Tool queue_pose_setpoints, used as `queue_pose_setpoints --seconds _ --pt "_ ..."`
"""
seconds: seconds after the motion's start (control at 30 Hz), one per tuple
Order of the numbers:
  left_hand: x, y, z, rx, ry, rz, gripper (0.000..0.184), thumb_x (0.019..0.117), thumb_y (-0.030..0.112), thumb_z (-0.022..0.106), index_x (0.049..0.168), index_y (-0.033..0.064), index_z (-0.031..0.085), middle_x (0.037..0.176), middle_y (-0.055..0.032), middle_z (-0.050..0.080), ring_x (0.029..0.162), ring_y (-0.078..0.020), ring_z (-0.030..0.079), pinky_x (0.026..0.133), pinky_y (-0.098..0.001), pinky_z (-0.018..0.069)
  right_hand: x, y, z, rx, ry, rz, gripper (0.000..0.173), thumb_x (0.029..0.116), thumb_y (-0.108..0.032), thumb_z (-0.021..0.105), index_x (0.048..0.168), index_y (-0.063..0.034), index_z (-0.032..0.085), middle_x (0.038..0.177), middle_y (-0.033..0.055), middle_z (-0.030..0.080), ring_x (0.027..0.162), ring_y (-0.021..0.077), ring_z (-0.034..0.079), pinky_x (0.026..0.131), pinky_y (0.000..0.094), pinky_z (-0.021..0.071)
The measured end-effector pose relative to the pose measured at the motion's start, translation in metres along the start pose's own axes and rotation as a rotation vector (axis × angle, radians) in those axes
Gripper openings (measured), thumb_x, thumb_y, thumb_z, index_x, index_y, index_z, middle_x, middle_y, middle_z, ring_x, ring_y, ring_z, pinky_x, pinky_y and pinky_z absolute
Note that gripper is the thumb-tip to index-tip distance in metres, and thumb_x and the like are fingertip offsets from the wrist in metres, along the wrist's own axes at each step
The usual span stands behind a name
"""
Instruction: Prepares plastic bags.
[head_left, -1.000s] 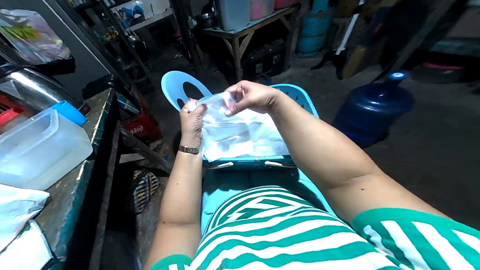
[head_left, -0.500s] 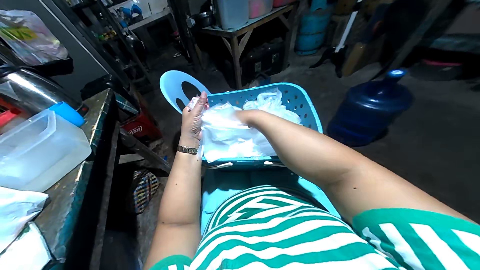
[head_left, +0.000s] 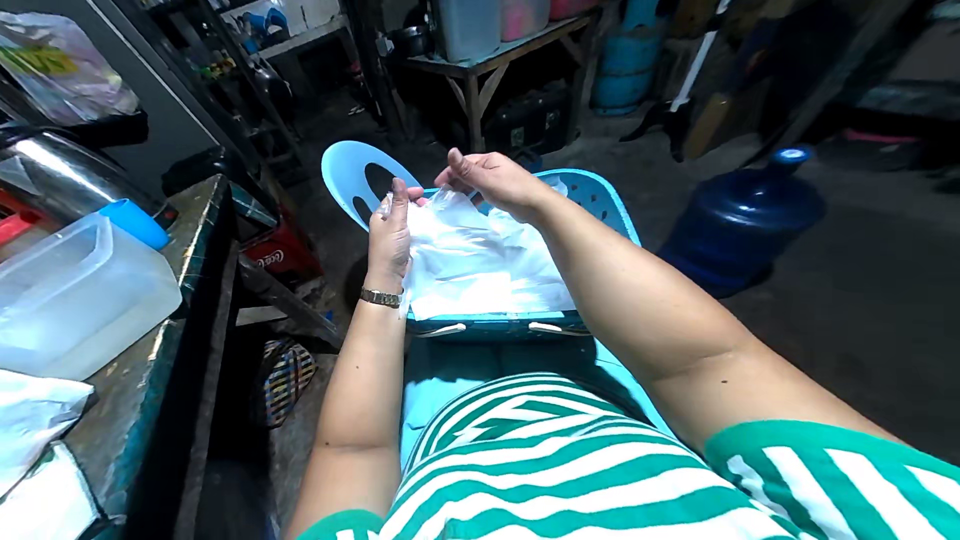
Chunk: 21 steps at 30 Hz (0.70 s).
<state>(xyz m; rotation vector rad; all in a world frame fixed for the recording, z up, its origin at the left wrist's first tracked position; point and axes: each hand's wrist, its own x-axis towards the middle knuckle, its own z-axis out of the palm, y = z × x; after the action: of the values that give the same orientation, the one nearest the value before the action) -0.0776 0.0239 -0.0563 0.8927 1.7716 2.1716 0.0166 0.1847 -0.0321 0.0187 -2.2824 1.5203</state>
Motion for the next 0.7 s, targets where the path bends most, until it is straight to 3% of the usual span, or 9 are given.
queue_pose_setpoints --seconds 0.1,0.13,0.23,0.3,0.43,0.5,0.57,0.63,0.7 --pt "-0.0029 0.0012 -0.0021 -0.001 -0.03 0.014 0.026 0.1087 0.025 0.049 0.113 0.0042 0.064 0.09 0.0016 0.07 0.083 -0.0043 0.068 0.079 -0.0236 0.0584 -0.0033 -0.0035 0.0088 -0.154 -0.05 -0.099 0.02 0.092 -0.014 0.076 0.104 0.0019 0.072 0.089 0.0094 0.069 0.079 0.0138 0.062 0.079 0.0372 0.052" --pt "-0.0045 0.0019 -0.0029 -0.009 -0.043 0.022 0.019 0.1048 0.016 0.057 0.117 0.0024 0.063 0.092 0.0004 0.07 0.083 -0.0047 0.068 0.079 -0.0238 0.0586 -0.0029 -0.0023 0.0106 -0.223 -0.026 -0.122 0.018 0.09 -0.014 0.078 0.098 0.001 0.073 0.084 0.0085 0.069 0.075 0.014 0.061 0.076 0.0383 0.0505" --pt "-0.0084 0.0035 -0.0028 -0.01 -0.063 0.031 0.028 0.0928 -0.001 0.069 0.12 -0.0009 0.063 0.097 -0.0024 0.072 0.085 -0.0053 0.069 0.078 -0.0232 0.0595 -0.0022 -0.0017 0.0109 -0.237 0.051 -0.101 0.014 0.0967 -0.015 0.071 0.096 -0.0017 0.075 0.084 0.0056 0.07 0.074 0.0101 0.062 0.076 0.0335 0.0524" --pt "-0.0077 0.0035 -0.0028 0.013 -0.048 0.032 0.022 0.0947 0.0 0.067 0.117 -0.0007 0.065 0.096 -0.0021 0.071 0.084 -0.005 0.069 0.077 -0.0229 0.0589 -0.0015 -0.0018 0.0104 -0.177 0.081 -0.063 0.015 0.0986 -0.015 0.069 0.1 -0.002 0.074 0.087 0.005 0.071 0.075 0.0085 0.065 0.078 0.0308 0.0552" --pt "-0.0043 0.0 -0.0042 -0.003 -0.018 0.064 0.017 0.0984 0.005 0.064 0.115 0.0005 0.066 0.096 -0.0014 0.071 0.086 -0.0051 0.069 0.079 -0.0234 0.0588 -0.0018 -0.0016 0.0102 0.018 0.136 -0.055 0.011 0.0929 -0.006 0.073 0.102 -0.002 0.073 0.087 0.0034 0.067 0.072 0.0055 0.057 0.071 0.0257 0.0491" --pt "-0.0038 -0.001 -0.0054 -0.019 -0.026 0.098 0.023 0.0979 0.002 0.063 0.12 -0.0004 0.064 0.102 -0.0018 0.072 0.092 -0.0051 0.069 0.084 -0.0235 0.0579 -0.0036 -0.0029 0.0091 0.204 0.13 -0.063 0.004 0.0943 -0.004 0.068 0.097 -0.0018 0.07 0.084 0.0003 0.066 0.071 0.0024 0.058 0.069 0.0213 0.051" --pt "-0.004 -0.0011 -0.0068 -0.011 -0.06 0.128 0.029 0.0962 -0.002 0.062 0.125 -0.0014 0.06 0.107 -0.0025 0.073 0.097 -0.0051 0.069 0.087 -0.0235 0.057 -0.004 -0.0049 0.0101 0.315 0.143 -0.018 0.019 0.1007 -0.015 0.062 0.085 -0.0063 0.067 0.075 -0.0046 0.066 0.061 -0.0009 0.055 0.058 0.0179 0.0461" --pt "-0.0047 -0.0011 -0.0065 -0.002 -0.08 0.147 0.032 0.0939 -0.005 0.063 0.125 -0.0026 0.059 0.105 -0.0032 0.073 0.095 -0.0058 0.069 0.086 -0.0236 0.0576 -0.0043 -0.0058 0.0092 0.243 0.12 0.032 0.014 0.0988 -0.016 0.067 0.093 -0.0035 0.067 0.077 -0.0011 0.065 0.061 0.0022 0.054 0.057 0.0195 0.0455" --pt "-0.0055 0.0003 -0.0053 0.01 -0.069 0.146 0.031 0.0929 -0.006 0.065 0.124 -0.0035 0.06 0.103 -0.0035 0.073 0.093 -0.0059 0.07 0.086 -0.0239 0.058 -0.0029 -0.0044 0.009 0.065 0.083 0.048 0.016 0.0935 -0.01 0.074 0.105 0.0007 0.071 0.084 0.0049 0.066 0.067 0.0069 0.057 0.064 0.0247 0.0506"
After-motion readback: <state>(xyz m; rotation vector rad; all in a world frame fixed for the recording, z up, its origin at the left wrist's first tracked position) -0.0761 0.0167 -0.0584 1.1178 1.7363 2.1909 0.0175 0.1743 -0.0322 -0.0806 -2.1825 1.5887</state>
